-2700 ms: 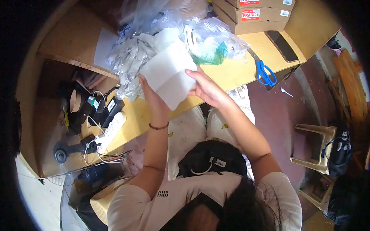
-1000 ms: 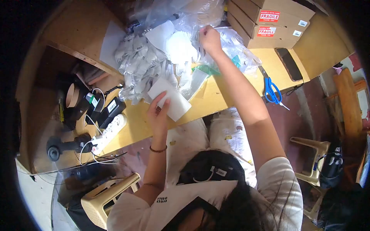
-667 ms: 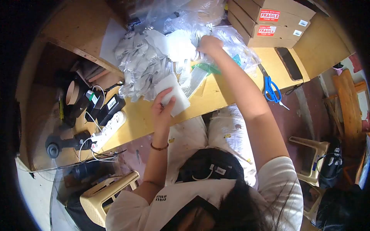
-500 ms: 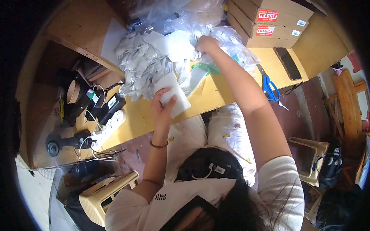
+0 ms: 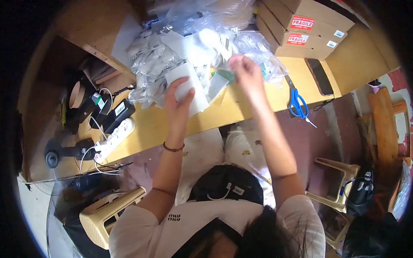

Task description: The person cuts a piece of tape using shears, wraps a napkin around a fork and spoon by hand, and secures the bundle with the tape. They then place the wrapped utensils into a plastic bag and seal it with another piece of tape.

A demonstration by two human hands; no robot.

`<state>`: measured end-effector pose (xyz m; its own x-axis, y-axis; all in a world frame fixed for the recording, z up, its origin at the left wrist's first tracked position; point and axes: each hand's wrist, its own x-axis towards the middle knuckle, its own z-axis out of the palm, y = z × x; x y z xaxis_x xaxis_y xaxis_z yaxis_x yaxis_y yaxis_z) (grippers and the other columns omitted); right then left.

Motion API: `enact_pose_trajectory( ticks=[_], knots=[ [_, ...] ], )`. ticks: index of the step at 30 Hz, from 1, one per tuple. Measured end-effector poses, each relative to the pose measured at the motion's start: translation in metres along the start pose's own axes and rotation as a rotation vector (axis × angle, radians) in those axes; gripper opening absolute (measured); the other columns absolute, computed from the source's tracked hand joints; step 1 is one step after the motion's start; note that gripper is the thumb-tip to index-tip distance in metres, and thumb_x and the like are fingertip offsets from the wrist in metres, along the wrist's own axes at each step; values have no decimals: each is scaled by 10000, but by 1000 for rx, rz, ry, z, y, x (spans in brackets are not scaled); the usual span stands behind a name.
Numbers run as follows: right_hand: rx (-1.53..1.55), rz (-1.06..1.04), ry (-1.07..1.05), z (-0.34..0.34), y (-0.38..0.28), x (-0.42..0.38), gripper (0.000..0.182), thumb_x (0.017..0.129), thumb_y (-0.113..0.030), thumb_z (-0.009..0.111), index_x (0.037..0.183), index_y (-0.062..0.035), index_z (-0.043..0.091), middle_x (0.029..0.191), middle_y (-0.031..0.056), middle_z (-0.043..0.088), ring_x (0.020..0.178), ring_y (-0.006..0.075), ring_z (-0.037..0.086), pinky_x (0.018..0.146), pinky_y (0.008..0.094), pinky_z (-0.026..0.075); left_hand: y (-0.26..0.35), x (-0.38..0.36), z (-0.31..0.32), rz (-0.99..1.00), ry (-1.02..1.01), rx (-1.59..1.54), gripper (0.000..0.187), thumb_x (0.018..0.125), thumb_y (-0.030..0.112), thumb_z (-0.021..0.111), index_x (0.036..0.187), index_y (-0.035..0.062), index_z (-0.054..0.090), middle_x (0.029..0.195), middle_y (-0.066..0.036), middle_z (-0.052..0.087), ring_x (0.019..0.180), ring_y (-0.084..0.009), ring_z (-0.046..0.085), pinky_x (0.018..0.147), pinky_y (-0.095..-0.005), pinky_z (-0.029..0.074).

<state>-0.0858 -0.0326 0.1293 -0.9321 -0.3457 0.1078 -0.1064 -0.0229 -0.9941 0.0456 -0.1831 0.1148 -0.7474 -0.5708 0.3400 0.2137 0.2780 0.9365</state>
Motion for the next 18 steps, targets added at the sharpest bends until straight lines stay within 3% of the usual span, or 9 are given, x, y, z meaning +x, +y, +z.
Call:
enact_pose_trajectory(
  ticks=[2,5,7,10,11,13,15,16,18],
  knots=[
    [196,12,5,20,0,-43,190,895,-251,590,881,-69,640,764,-34,578,674,44,482,598,210,378,-4,1,9,-25,-13,-73,260,846,86,637,1088,14,573,1049,-80,601,965,-150,537,842,-273,429],
    [310,134,56,36,10,-74,122,882,-136,614,913,-24,651,781,-45,589,686,30,473,625,183,381,-8,-1,32,-158,76,-433,273,863,130,636,1079,-18,562,1031,-78,604,945,-142,541,829,-261,426],
    [379,101,128,44,20,-80,108,869,-110,623,908,-17,660,775,-41,590,691,26,471,622,178,378,3,-4,37,-129,54,-268,288,870,167,637,1069,-26,560,1014,-70,605,924,-134,541,815,-257,426],
    [248,99,11,47,26,-83,103,852,-101,643,894,-13,676,774,-24,603,702,26,478,625,182,382,-6,-5,40,-128,87,-219,306,870,194,642,1066,-28,561,994,-58,605,900,-122,540,794,-254,428],
    [144,111,-40,42,24,-81,128,862,-119,624,882,-8,684,759,1,613,711,49,495,623,213,401,-11,-5,41,-137,109,-235,310,869,199,644,1067,-26,561,989,-53,605,894,-118,539,787,-254,428],
    [-102,-235,52,28,29,-56,146,859,-128,606,902,-4,671,791,31,634,724,82,525,621,249,420,-12,-6,35,-192,126,-342,315,867,207,647,1065,-24,564,986,-54,606,877,-114,540,772,-252,431],
    [-211,-308,193,4,9,-14,153,857,-126,583,903,3,653,818,61,645,745,127,555,636,276,437,-14,-8,26,-229,142,-353,314,865,206,649,1066,-22,568,977,-52,609,861,-108,540,755,-250,435],
    [-368,-434,284,-10,0,10,133,849,-108,569,880,2,637,872,121,657,755,212,601,672,322,469,-17,-10,19,-236,148,-310,312,865,201,649,1069,-21,571,969,-49,611,853,-105,541,745,-248,437],
    [-800,-464,329,-55,28,71,135,825,-76,555,894,4,640,903,190,647,833,306,632,715,387,498,-27,-15,9,-236,131,-250,309,863,193,650,1076,-20,576,958,-46,616,837,-98,541,725,-243,440]
  ],
)
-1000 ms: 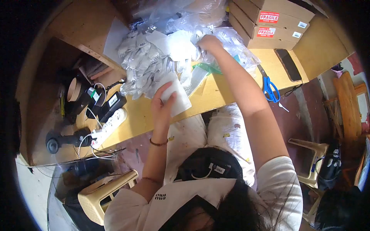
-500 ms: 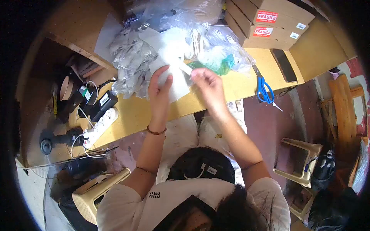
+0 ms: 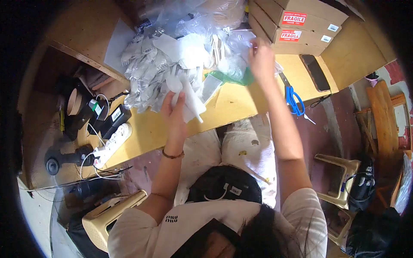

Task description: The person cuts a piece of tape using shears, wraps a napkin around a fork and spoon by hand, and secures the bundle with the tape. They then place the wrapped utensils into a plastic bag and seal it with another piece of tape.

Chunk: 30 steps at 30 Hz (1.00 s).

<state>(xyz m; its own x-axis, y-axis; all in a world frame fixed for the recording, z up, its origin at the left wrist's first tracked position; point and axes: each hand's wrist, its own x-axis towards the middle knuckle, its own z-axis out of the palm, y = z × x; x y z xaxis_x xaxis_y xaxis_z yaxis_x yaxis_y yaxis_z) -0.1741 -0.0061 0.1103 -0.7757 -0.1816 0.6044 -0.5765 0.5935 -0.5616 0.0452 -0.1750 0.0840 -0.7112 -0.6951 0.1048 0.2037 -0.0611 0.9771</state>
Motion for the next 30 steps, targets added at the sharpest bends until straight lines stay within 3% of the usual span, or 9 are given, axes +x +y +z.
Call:
enact_pose_trajectory(
  ticks=[2,5,8,11,17,23,26,30],
  knots=[
    [-501,95,-406,3,47,29,192,792,-65,559,959,-3,632,933,220,634,910,366,623,742,430,517,-8,-5,-12,6,-36,42,310,861,187,651,1083,-18,581,951,-44,620,821,-89,540,705,-236,442],
    [-700,8,-480,8,69,28,235,783,-86,566,997,-11,626,910,216,644,886,368,642,731,432,537,-4,-19,-26,-88,-161,183,307,858,165,651,1098,-15,586,965,-40,625,828,-73,539,693,-225,441],
    [-771,34,-388,12,56,23,221,803,-106,544,987,-25,634,895,203,657,844,357,656,722,445,541,-4,-29,-31,-195,-222,135,306,851,141,652,1110,-9,586,979,-32,627,838,-60,538,694,-218,441],
    [-752,35,-495,13,52,28,208,816,-104,521,958,-35,655,916,199,664,873,330,661,730,441,541,-14,-35,-32,-270,-215,-4,300,847,125,653,1113,0,591,963,-16,628,837,-48,537,708,-209,437],
    [-800,87,-647,5,40,39,232,831,-122,504,970,-57,678,992,170,665,931,325,651,770,428,533,1,-31,-26,-159,-281,74,294,835,118,668,1096,0,604,957,-8,628,817,-47,536,732,-194,424],
    [-862,102,-636,13,39,40,243,831,-148,510,994,-82,679,1009,129,670,955,306,647,780,419,527,8,-31,-25,-237,-314,69,291,831,95,669,1098,-4,610,1010,-24,620,890,-79,546,788,-222,428],
    [-795,48,-559,10,38,33,207,815,-116,524,930,-34,676,961,177,663,931,328,642,777,431,517,11,-30,-24,-134,-308,117,314,827,94,675,1112,-11,595,1004,-28,620,901,-85,552,778,-224,438],
    [-366,-68,-176,-5,53,21,187,847,-176,566,938,-35,647,916,170,661,876,326,645,742,407,507,5,-24,-25,-155,-294,27,399,823,109,683,1176,-6,538,1034,-42,603,923,-110,560,805,-246,447]
  ],
)
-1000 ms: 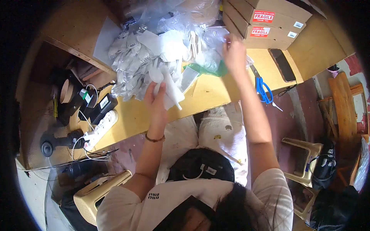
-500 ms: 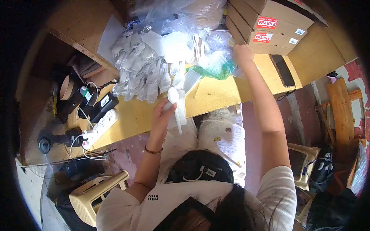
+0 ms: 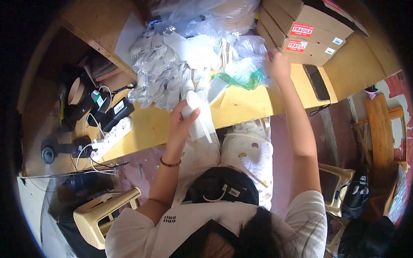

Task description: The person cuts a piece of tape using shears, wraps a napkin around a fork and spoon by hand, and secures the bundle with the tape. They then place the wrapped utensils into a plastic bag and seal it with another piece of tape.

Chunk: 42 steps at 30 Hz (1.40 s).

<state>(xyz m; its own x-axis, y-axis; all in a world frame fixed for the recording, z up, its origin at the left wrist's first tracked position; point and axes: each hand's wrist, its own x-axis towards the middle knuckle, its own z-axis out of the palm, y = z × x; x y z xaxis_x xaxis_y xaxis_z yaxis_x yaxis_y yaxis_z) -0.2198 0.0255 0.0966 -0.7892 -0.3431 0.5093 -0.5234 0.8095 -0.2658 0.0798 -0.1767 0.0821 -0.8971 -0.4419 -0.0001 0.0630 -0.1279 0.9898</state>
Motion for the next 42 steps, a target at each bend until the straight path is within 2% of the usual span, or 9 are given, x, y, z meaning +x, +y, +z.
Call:
enact_pose_trajectory(
  ticks=[3,6,8,12,14,16,18,23,42],
  knots=[
    [337,138,212,-8,-3,-13,189,876,-219,585,948,-49,624,869,136,666,835,319,637,706,384,487,3,4,2,40,23,46,467,817,129,690,1220,3,491,1086,-64,577,969,-136,550,840,-270,446],
    [518,-19,569,-31,-20,-24,149,864,-156,615,937,-29,635,845,116,673,822,263,636,723,351,477,4,11,8,130,32,120,513,811,141,692,1246,10,455,1129,-87,549,999,-159,541,846,-285,450],
    [290,-322,695,-57,-33,-32,179,860,-52,624,1029,1,652,884,108,667,813,137,609,712,270,478,11,14,15,213,44,116,528,805,142,691,1248,7,439,1124,-100,542,984,-170,547,822,-288,462],
    [754,80,312,-84,-95,-67,215,870,23,552,1065,9,642,939,83,584,758,160,542,703,252,456,25,19,29,288,25,116,534,812,137,677,1263,19,417,1130,-109,537,998,-174,546,827,-298,467],
    [629,-146,184,-78,-101,-91,434,807,132,473,1187,-39,595,1013,103,516,790,173,530,737,260,448,24,20,37,324,12,103,522,820,126,665,1265,22,413,1121,-114,540,993,-174,551,821,-298,471],
    [805,-94,11,-89,-130,-117,431,808,123,497,1174,-70,619,1021,96,527,806,170,543,755,256,449,27,18,43,317,2,95,510,824,114,655,1263,23,410,1115,-117,543,981,-173,557,811,-293,474],
    [871,-13,-17,-92,-149,-135,262,801,25,637,1040,-68,693,939,82,591,823,152,575,710,248,464,26,15,45,308,-8,112,499,829,101,643,1262,23,407,1111,-120,545,971,-172,563,802,-291,477],
    [854,59,42,-81,-163,-155,208,743,-12,708,947,-48,714,858,92,665,769,187,609,691,275,483,21,8,47,349,14,164,487,840,65,611,1270,21,388,1109,-124,547,966,-164,562,799,-287,473],
    [679,-251,-117,-81,-150,-170,345,763,54,574,1084,-43,651,1095,136,637,935,287,630,811,337,500,5,5,34,218,-196,-38,528,852,-22,479,1354,-3,316,1206,-102,503,1080,-149,490,922,-275,394]
  ],
)
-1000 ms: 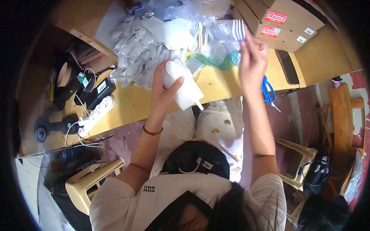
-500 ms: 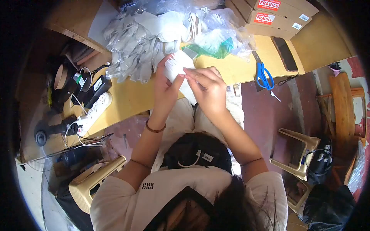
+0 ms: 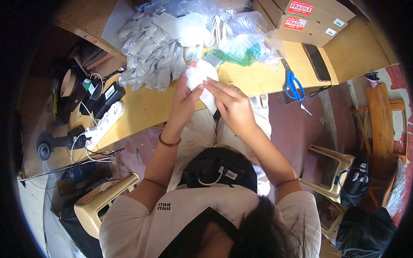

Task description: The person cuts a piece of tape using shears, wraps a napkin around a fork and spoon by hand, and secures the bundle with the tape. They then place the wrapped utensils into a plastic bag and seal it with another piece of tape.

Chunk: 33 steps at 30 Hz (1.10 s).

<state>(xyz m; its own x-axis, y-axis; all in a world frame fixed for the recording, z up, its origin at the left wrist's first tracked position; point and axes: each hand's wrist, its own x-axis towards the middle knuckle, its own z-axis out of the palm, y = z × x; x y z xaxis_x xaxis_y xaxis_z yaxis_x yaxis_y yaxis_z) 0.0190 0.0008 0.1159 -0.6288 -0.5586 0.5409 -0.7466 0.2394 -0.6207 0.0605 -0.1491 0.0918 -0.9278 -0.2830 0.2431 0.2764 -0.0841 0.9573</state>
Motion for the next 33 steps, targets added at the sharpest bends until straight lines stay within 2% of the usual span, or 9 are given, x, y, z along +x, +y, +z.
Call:
enact_pose_trajectory(
  ticks=[8,11,14,17,21,23,26,29,33],
  knots=[
    [75,61,44,0,4,-2,370,762,86,556,1098,-40,646,1113,147,628,969,281,626,835,333,504,3,1,4,-42,3,-44,501,850,-3,530,1327,6,377,1175,-74,530,1046,-142,507,888,-274,412],
    [26,67,69,-1,5,-4,363,775,93,588,1107,-41,648,1102,136,642,993,251,634,822,310,514,6,-2,1,-51,-36,2,548,849,-11,543,1360,-2,346,1183,-71,523,1055,-136,505,914,-273,403],
    [57,88,175,-4,2,0,345,776,91,574,1084,-41,656,1073,150,645,951,256,643,808,312,517,-9,-3,1,89,53,-33,657,851,-11,556,1425,19,239,1205,-67,518,1064,-127,506,916,-269,411],
    [81,95,206,-5,1,2,323,783,86,586,1072,-37,662,1049,141,658,943,244,650,807,300,517,5,-4,10,-21,116,-271,715,882,29,534,1460,44,113,1249,-71,510,1099,-147,508,911,-288,437],
    [112,88,244,-3,-1,4,308,785,79,601,1062,-40,669,1042,143,661,948,235,650,806,292,516,11,-7,7,-230,101,-766,566,954,151,443,1433,34,165,1277,-79,503,1120,-163,518,890,-317,475],
    [118,84,254,-4,-5,5,305,785,78,608,1058,-44,673,1041,145,661,948,230,650,805,291,516,9,-4,5,-198,-35,-1165,482,983,200,388,1406,28,234,1270,-78,507,1116,-159,526,883,-326,488],
    [137,47,267,0,-8,6,305,776,78,621,1048,-48,679,1035,146,661,946,231,649,797,293,519,-2,-4,9,-349,198,-1178,420,996,235,352,1364,36,311,1271,-83,505,1116,-167,528,902,-316,476],
    [148,37,250,7,-8,4,302,770,82,628,1034,-53,686,1021,131,661,915,213,652,771,280,527,-14,-5,17,-197,172,-665,427,985,240,380,1340,5,352,1343,-111,450,1218,-201,460,1024,-337,391],
    [122,19,269,13,-12,2,305,765,89,632,1026,-57,692,971,104,633,813,181,641,692,262,521,-6,-2,27,-155,79,-691,450,989,242,355,1380,31,286,1387,-123,391,1258,-232,409,1059,-354,348]
  ],
)
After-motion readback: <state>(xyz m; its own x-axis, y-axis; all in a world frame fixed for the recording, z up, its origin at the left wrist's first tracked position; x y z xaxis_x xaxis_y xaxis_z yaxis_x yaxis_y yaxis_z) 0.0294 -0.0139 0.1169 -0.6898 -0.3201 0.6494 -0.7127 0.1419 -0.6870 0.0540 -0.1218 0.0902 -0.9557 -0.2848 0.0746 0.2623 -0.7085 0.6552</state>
